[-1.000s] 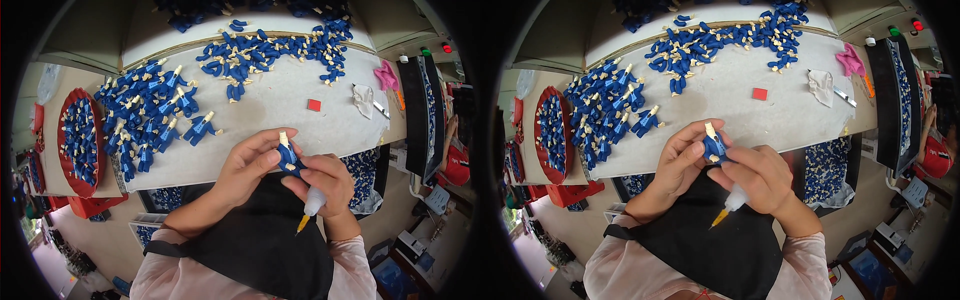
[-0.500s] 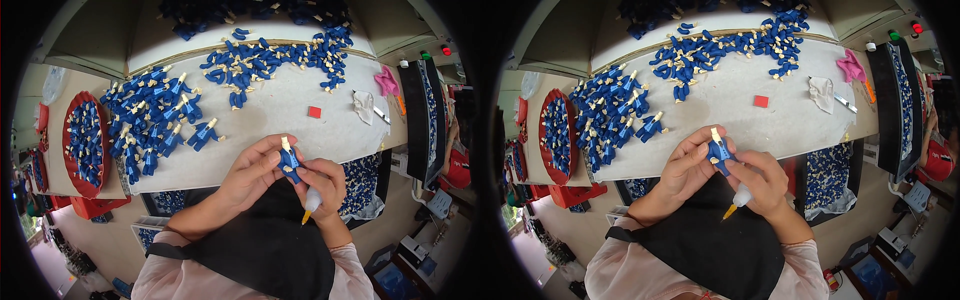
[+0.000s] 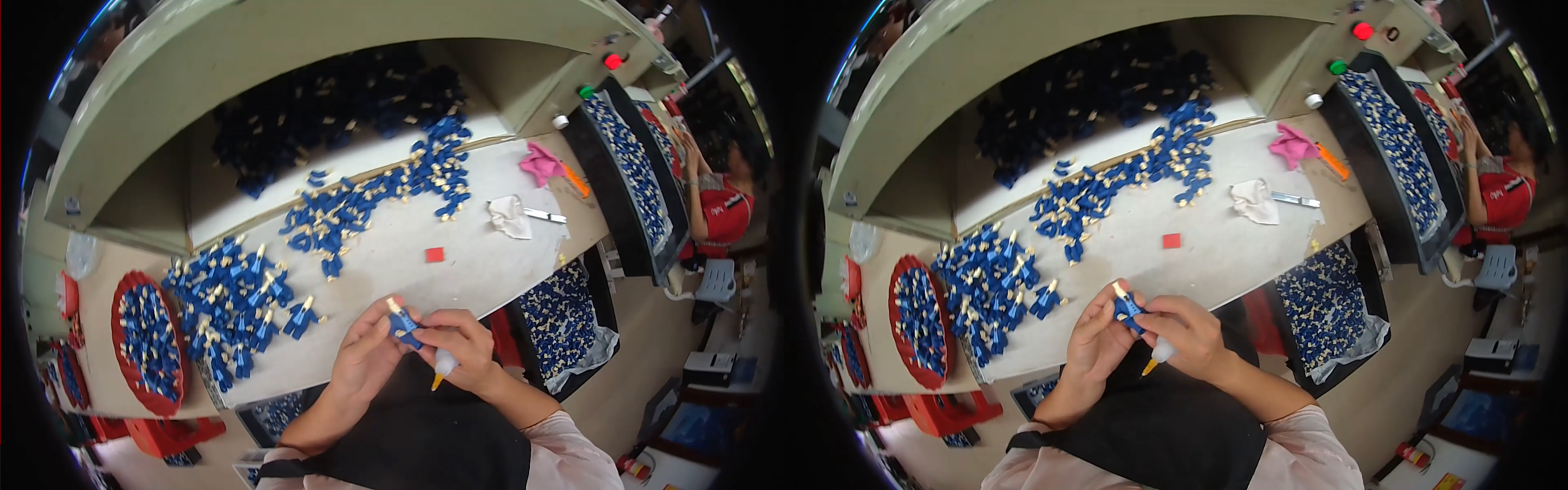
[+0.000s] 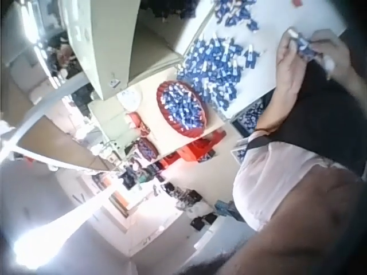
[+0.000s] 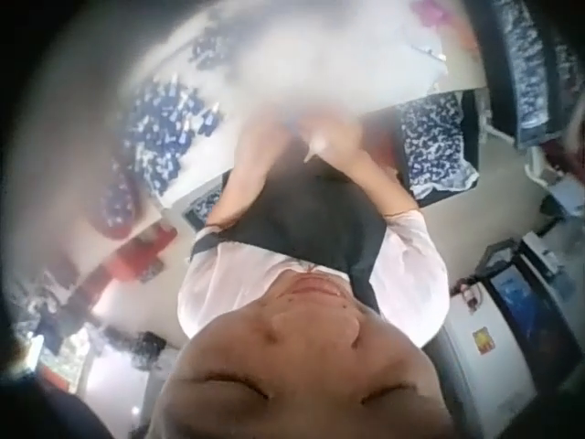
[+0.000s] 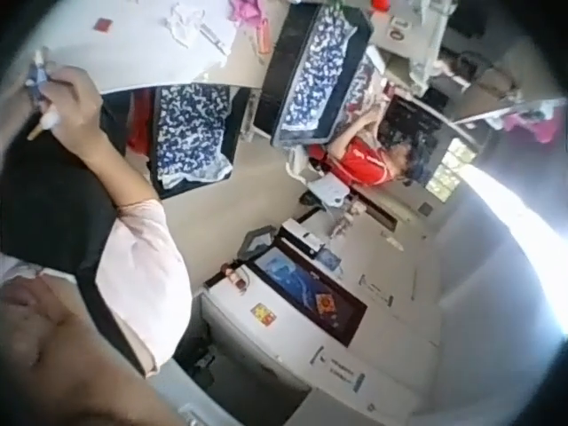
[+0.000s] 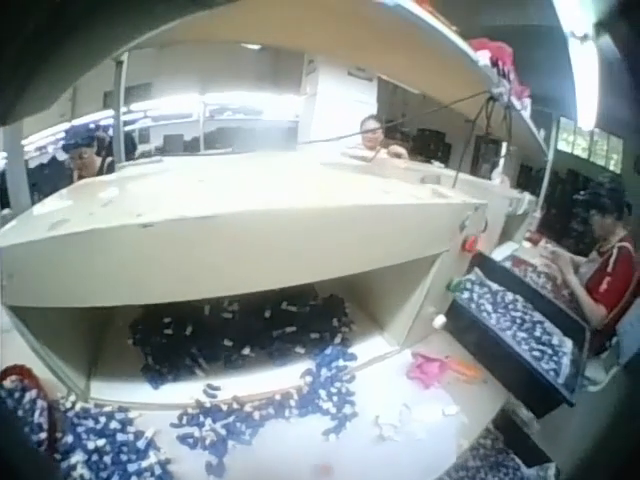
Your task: The person applies glue from a bottle to small blue plastic bodies, then attaches white plastic heads to them by hand.
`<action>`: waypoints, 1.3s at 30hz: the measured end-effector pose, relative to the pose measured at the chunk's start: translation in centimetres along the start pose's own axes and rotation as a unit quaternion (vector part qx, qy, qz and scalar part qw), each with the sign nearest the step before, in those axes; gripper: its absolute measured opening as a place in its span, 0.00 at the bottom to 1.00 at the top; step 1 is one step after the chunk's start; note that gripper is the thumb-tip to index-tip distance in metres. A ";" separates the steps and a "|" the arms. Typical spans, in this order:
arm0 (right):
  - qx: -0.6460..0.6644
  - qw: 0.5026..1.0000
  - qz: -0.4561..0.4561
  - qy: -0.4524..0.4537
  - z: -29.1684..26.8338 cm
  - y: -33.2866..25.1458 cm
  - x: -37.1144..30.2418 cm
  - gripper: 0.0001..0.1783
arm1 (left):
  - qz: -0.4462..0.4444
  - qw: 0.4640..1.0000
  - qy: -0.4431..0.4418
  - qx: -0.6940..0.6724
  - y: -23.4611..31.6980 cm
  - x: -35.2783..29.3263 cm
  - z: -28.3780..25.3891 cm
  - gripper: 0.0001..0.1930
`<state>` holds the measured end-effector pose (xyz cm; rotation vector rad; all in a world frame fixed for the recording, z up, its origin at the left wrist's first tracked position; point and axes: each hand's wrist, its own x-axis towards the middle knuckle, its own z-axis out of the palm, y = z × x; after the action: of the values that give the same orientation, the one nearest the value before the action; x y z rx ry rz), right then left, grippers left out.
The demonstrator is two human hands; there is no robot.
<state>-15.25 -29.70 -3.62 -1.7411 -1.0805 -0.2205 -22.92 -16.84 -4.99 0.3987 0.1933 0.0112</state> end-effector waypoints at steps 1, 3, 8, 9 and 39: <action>0.018 1.000 0.007 -0.008 0.0 -0.1 0.2 0.15 | 0.001 1.000 0.009 0.001 0.2 0.0 0.0 0.15; 0.041 0.999 0.020 -0.017 -0.1 0.0 0.2 0.14 | 0.000 0.999 0.029 0.014 0.3 0.3 0.5 0.15; 0.050 0.997 0.057 0.013 -1.4 0.9 0.3 0.16 | 0.030 0.997 0.048 0.061 0.9 1.5 0.9 0.15; 0.069 0.993 0.089 0.022 -1.9 1.1 0.4 0.16 | 0.064 0.992 0.068 0.087 1.2 1.7 1.1 0.15; 0.438 0.849 0.255 0.147 -8.4 7.0 -0.5 0.18 | -0.059 0.996 0.057 -0.034 -0.6 5.4 3.1 0.21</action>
<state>-7.55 -37.40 -4.74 -1.0368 -0.3417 0.3045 -17.04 -18.30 -3.35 0.3176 0.3277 -0.0766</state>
